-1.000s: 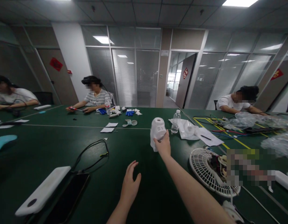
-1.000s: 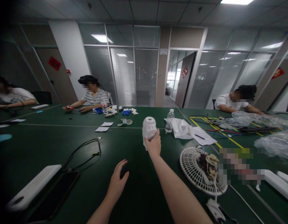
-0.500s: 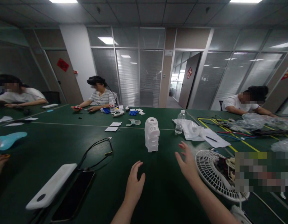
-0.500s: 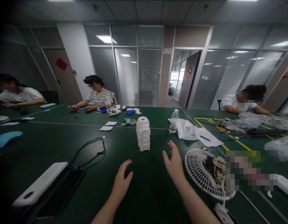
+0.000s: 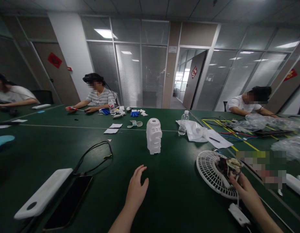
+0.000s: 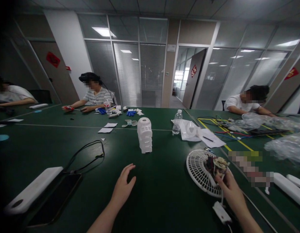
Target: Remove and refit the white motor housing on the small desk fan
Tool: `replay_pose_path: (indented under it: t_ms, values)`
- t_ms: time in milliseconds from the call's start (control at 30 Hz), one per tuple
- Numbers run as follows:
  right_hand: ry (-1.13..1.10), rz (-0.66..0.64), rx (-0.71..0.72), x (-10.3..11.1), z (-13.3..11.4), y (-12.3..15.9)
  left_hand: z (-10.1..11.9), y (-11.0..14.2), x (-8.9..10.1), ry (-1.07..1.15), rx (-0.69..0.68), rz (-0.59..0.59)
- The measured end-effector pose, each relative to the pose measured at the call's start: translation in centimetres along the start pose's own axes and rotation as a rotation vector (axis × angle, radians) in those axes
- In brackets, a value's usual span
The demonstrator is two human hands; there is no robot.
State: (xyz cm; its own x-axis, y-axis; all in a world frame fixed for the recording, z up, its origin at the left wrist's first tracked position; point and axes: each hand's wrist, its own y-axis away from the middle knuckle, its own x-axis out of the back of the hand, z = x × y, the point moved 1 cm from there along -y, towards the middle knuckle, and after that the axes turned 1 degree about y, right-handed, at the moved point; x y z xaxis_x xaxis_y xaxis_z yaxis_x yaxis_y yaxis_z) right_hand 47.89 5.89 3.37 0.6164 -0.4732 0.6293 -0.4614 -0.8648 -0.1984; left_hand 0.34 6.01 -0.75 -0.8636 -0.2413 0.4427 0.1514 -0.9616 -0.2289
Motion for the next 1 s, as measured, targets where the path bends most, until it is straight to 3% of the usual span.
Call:
replay_pose_path:
  t_ms: [200, 367, 567, 733, 833, 1000]
  values:
    - [0.111, -0.112, 0.126, -4.0, -3.6, 3.1, 0.0, -0.2, -0.3, -0.063, -0.035, -0.031]
    - [0.149, -0.235, 0.303, -9.0, -8.3, 7.6, 0.4, -0.3, -0.4, -0.071, -0.041, -0.057]
    - [-0.091, -0.416, 0.301, -15.2, -14.4, 13.3, 0.3, -0.1, -0.6, -0.033, -0.049, -0.003]
    - [-0.329, -0.673, 0.245, -16.9, -17.5, 14.2, -0.6, -0.3, -0.4, 0.013, 0.008, 0.185]
    - [-0.365, -0.615, 0.234, -16.8, -18.8, 12.6, -0.8, -0.5, -0.3, 0.000, 0.013, 0.210]
    - [-0.305, -0.330, 0.378, -16.4, -22.9, 7.8, -0.8, -0.5, -0.2, 0.034, 0.006, 0.179]
